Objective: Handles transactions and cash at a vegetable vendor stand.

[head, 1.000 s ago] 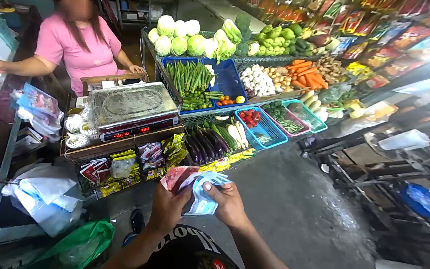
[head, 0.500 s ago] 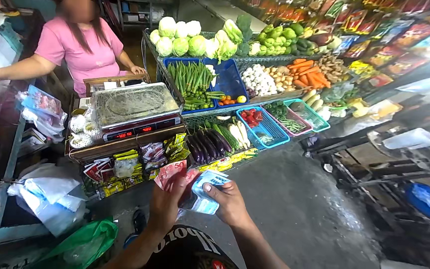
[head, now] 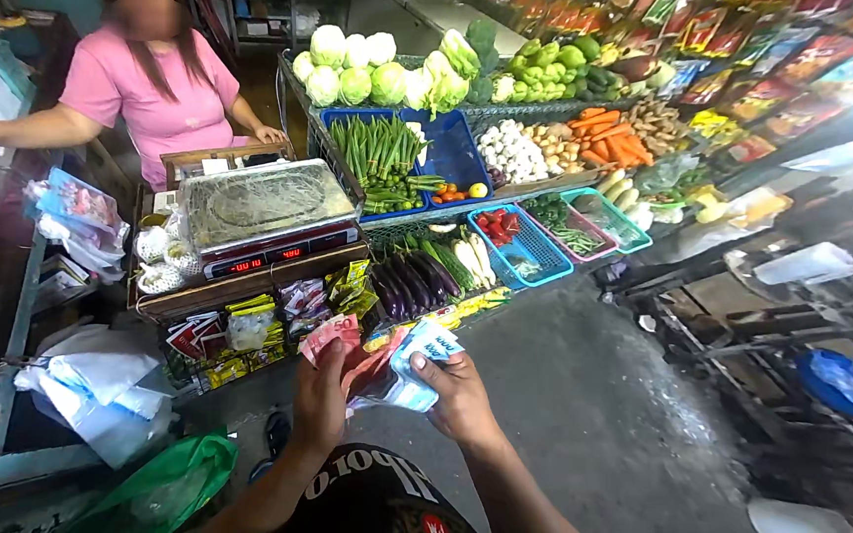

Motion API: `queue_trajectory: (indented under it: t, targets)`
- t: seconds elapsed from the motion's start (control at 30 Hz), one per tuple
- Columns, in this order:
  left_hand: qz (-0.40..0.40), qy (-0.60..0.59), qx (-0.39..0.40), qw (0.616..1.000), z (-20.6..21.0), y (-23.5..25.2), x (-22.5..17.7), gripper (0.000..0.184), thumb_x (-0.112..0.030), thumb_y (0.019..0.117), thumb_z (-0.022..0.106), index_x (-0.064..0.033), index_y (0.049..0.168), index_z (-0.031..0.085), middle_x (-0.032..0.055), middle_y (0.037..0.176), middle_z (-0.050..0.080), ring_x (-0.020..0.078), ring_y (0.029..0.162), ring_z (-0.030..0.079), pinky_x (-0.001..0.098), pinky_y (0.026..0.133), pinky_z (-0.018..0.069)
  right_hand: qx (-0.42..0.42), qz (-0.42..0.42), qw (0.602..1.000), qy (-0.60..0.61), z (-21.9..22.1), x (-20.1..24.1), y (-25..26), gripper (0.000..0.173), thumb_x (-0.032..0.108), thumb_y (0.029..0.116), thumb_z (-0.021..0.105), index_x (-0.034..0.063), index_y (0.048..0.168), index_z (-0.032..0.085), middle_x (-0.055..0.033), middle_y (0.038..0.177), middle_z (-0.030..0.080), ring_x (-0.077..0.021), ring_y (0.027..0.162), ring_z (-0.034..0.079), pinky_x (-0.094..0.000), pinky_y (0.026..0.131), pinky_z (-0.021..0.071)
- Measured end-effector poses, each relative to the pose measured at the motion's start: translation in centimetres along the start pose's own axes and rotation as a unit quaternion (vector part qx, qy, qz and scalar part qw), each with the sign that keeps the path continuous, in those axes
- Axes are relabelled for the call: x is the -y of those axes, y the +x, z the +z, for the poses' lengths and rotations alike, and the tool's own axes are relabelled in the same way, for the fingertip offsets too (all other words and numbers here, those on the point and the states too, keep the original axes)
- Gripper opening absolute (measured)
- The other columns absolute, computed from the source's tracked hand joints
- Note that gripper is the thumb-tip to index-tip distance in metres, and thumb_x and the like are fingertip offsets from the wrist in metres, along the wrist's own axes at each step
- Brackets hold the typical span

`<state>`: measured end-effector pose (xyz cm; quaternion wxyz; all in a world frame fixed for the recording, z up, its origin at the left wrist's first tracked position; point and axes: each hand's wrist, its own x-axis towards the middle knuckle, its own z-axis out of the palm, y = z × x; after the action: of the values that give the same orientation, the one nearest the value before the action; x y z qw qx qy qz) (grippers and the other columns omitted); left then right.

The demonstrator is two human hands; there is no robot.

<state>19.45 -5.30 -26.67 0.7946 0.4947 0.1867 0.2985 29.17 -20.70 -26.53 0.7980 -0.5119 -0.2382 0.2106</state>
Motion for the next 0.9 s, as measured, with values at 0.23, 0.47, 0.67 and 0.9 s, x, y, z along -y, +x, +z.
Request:
queue_trajectory:
  t: [0.23,0.47,0.67,0.9]
  targets:
    - [0.062,0.11,0.034,0.991,-0.3,0.5,-0.4,0.029,0.001,0.0904,0.071,0.0027,0.119,0.065,0.0094,0.106,0.075,0.018,0.098,0.074,0.0348,0.089,0.0633,0.051,0.026,0.997,-0.046,0.9,0.4,0.2,0.02,0.001,0.0951,0.068,-0.0009,0.115,0.07,-0.0121,0.103,0.075,-0.0185,0.091,0.074,-0.0382,0.086,0.0632]
    - [-0.001,0.075,0.078,0.994,-0.9,0.3,0.0,0.039,-0.028,0.1067,0.052,0.0044,0.126,0.061,0.0122,0.118,0.072,0.0188,0.113,0.069,0.0384,0.101,0.0573,0.028,0.028,0.998,-0.049,0.2,0.2,0.3,0.018,0.003,0.096,0.068,0.0012,0.114,0.072,-0.011,0.103,0.076,-0.0176,0.091,0.074,-0.0377,0.086,0.0629]
    - [-0.114,0.064,0.19,0.973,-0.2,-0.7,0.1,0.043,-0.028,0.099,0.064,0.0031,0.129,0.057,0.0103,0.111,0.073,0.0184,0.102,0.072,0.0376,0.091,0.062,0.006,-0.034,0.951,-0.306,1.2,-0.7,0.7,0.019,0.012,0.0952,0.071,0.0036,0.112,0.074,-0.0056,0.105,0.073,-0.0131,0.096,0.07,-0.0311,0.087,0.0617]
    - [-0.116,0.074,0.232,0.963,-1.5,0.6,2.1,0.027,-0.003,0.0974,0.063,0.0059,0.123,0.062,0.0158,0.109,0.074,0.0239,0.099,0.073,0.041,0.09,0.0623,0.041,-0.007,0.955,-0.292,-0.4,-0.9,1.5,0.023,0.023,0.0969,0.073,0.0057,0.111,0.074,-0.0027,0.103,0.076,-0.0108,0.093,0.073,-0.0327,0.087,0.0629]
